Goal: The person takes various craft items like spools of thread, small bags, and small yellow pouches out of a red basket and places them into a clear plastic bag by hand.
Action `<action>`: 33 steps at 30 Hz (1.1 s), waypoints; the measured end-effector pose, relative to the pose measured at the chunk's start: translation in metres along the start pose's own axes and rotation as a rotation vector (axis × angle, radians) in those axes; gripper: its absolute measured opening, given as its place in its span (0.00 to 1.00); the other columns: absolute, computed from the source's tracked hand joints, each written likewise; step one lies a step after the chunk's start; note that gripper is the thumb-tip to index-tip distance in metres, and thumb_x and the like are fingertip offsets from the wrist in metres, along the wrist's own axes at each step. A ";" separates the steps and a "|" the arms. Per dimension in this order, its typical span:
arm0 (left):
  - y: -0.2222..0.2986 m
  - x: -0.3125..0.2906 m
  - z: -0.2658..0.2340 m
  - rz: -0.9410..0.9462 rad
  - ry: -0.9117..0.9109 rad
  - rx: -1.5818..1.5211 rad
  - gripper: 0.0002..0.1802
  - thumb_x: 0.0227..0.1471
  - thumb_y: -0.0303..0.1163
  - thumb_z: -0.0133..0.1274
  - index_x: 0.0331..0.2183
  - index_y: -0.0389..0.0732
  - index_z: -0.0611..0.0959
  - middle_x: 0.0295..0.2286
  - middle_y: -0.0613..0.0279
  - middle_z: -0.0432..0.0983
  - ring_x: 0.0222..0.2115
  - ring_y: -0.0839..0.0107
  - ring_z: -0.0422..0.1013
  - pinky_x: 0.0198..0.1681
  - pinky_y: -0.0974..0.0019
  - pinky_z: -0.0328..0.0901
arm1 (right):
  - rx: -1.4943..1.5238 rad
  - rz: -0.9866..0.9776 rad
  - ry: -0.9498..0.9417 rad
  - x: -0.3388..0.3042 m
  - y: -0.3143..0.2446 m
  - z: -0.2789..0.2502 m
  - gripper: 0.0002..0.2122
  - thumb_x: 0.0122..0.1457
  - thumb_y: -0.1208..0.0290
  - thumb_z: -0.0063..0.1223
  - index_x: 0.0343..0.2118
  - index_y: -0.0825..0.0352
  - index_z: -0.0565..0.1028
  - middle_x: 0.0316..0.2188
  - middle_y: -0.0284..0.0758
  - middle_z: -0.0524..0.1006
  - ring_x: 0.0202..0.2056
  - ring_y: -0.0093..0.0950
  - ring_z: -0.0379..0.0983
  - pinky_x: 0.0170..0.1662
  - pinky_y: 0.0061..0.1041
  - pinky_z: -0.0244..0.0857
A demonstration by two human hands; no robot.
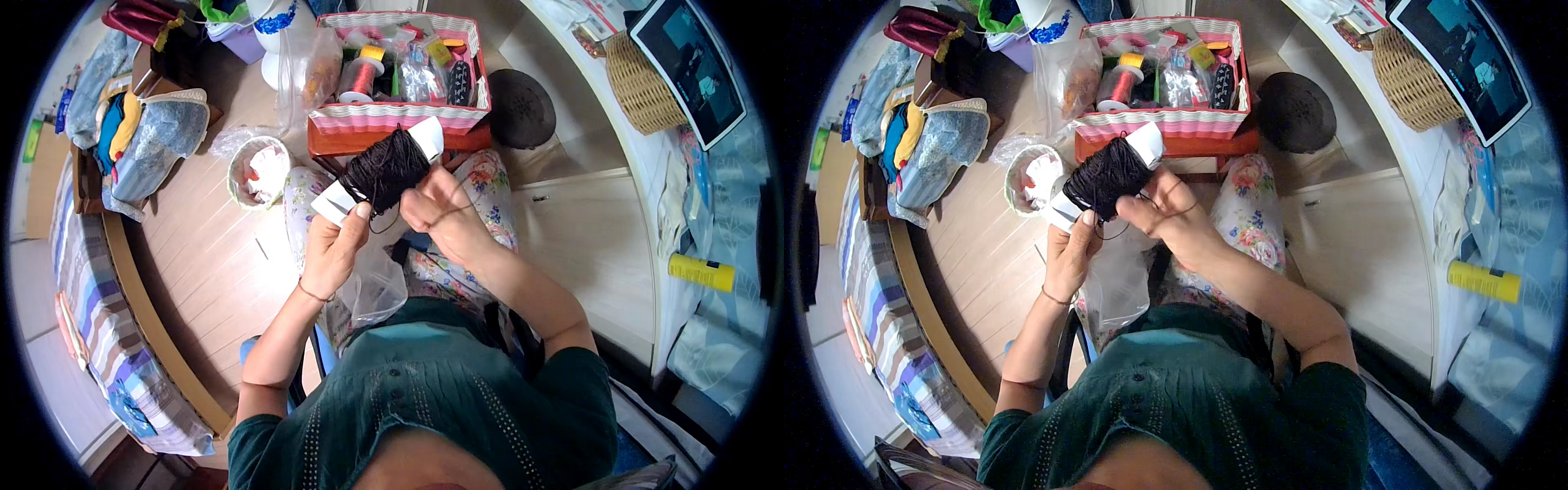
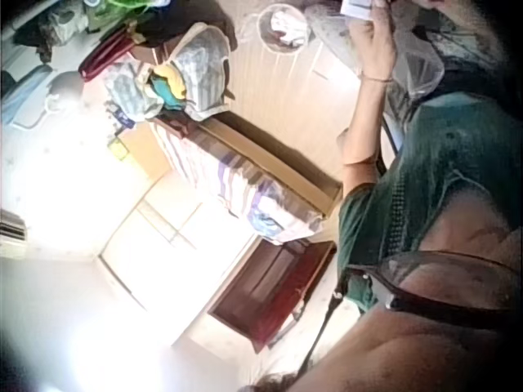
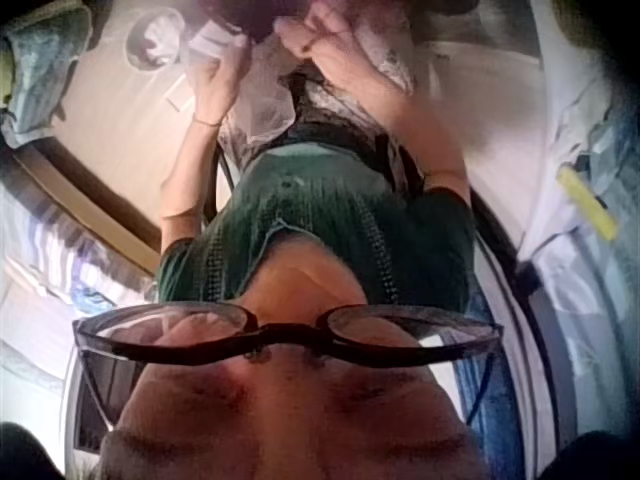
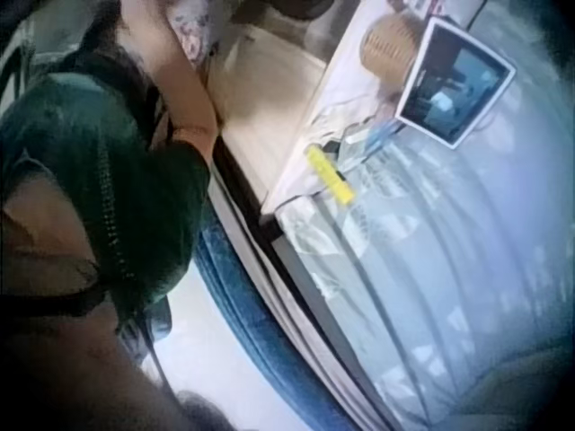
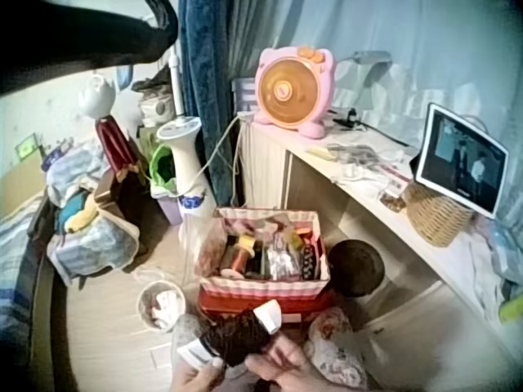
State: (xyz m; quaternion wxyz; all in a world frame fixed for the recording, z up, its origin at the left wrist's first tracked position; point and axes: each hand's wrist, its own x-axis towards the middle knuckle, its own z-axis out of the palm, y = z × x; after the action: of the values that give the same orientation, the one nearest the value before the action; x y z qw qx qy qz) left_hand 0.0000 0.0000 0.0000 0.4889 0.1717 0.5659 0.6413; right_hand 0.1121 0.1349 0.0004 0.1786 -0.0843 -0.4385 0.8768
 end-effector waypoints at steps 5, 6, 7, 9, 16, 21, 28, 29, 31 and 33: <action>0.001 0.002 0.012 0.235 -0.109 0.118 0.20 0.44 0.30 0.53 0.41 0.36 0.70 0.23 0.73 0.63 0.23 0.86 0.57 0.26 0.79 0.54 | 0.166 0.139 0.306 0.004 -0.005 0.016 0.06 0.54 0.76 0.48 0.33 0.58 0.67 0.26 0.22 0.66 0.22 0.14 0.54 0.22 0.14 0.49; 0.005 0.004 0.005 0.277 -0.124 0.208 0.19 0.42 0.26 0.53 0.40 0.36 0.69 0.23 0.73 0.62 0.24 0.87 0.56 0.26 0.79 0.53 | 0.281 0.026 0.259 0.005 -0.004 0.000 0.05 0.54 0.72 0.48 0.33 0.59 0.68 0.28 0.24 0.69 0.24 0.14 0.59 0.22 0.14 0.50; 0.007 0.004 0.002 0.236 -0.172 0.141 0.19 0.40 0.22 0.50 0.38 0.37 0.68 0.23 0.72 0.59 0.24 0.86 0.54 0.26 0.80 0.53 | 0.377 0.071 0.258 0.002 -0.017 -0.011 0.09 0.54 0.69 0.47 0.38 0.63 0.68 0.32 0.27 0.72 0.30 0.19 0.66 0.27 0.17 0.58; 0.008 0.011 0.000 0.195 -0.273 0.006 0.20 0.36 0.16 0.44 0.37 0.39 0.66 0.24 0.72 0.54 0.24 0.85 0.52 0.26 0.82 0.51 | 0.199 -0.046 0.207 -0.014 -0.040 -0.012 0.14 0.53 0.67 0.47 0.41 0.68 0.67 0.37 0.32 0.72 0.36 0.25 0.69 0.37 0.24 0.63; 0.002 0.011 -0.005 0.211 -0.226 0.081 0.23 0.35 0.12 0.39 0.37 0.40 0.65 0.26 0.71 0.54 0.25 0.86 0.51 0.25 0.83 0.50 | -0.727 -0.084 0.240 -0.057 -0.019 0.022 0.19 0.41 0.72 0.59 0.37 0.70 0.69 0.33 0.34 0.71 0.35 0.23 0.70 0.39 0.22 0.63; 0.003 0.011 -0.005 0.177 -0.164 0.104 0.18 0.41 0.13 0.44 0.36 0.41 0.66 0.28 0.72 0.55 0.23 0.88 0.52 0.22 0.84 0.49 | -1.023 -0.451 0.171 -0.065 0.003 0.006 0.16 0.38 0.78 0.58 0.33 0.71 0.69 0.33 0.39 0.70 0.33 0.28 0.71 0.36 0.22 0.65; 0.007 0.006 -0.001 0.134 -0.159 -0.017 0.13 0.46 0.17 0.46 0.35 0.42 0.67 0.29 0.72 0.57 0.21 0.88 0.54 0.20 0.84 0.50 | -1.255 -0.155 0.088 -0.064 0.003 -0.004 0.26 0.39 0.76 0.58 0.45 0.70 0.64 0.42 0.40 0.70 0.34 0.32 0.72 0.37 0.26 0.65; 0.008 0.006 0.000 0.119 -0.167 -0.008 0.13 0.46 0.17 0.46 0.35 0.41 0.67 0.29 0.72 0.57 0.21 0.88 0.54 0.20 0.84 0.50 | -1.305 -0.128 0.064 -0.060 0.009 -0.004 0.25 0.40 0.76 0.57 0.45 0.70 0.65 0.42 0.40 0.70 0.34 0.33 0.72 0.37 0.26 0.66; 0.008 0.006 -0.001 0.149 -0.158 0.037 0.13 0.46 0.17 0.46 0.35 0.41 0.67 0.30 0.71 0.58 0.21 0.87 0.55 0.21 0.84 0.51 | -1.291 -0.121 0.090 -0.059 0.012 -0.008 0.21 0.41 0.74 0.57 0.41 0.71 0.67 0.39 0.41 0.71 0.33 0.35 0.72 0.36 0.28 0.66; 0.009 0.007 -0.001 0.179 -0.149 0.080 0.13 0.46 0.17 0.46 0.35 0.41 0.67 0.31 0.71 0.58 0.21 0.87 0.55 0.22 0.84 0.52 | -1.414 -0.229 0.114 -0.053 0.016 -0.021 0.21 0.41 0.71 0.56 0.38 0.73 0.65 0.30 0.47 0.73 0.29 0.41 0.73 0.29 0.34 0.68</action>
State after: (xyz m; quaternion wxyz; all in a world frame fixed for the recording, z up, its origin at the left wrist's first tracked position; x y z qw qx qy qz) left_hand -0.0076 0.0059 0.0053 0.4632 0.2880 0.5357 0.6446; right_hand 0.1634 0.1211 -0.0257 0.1948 -0.1789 -0.8975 0.3528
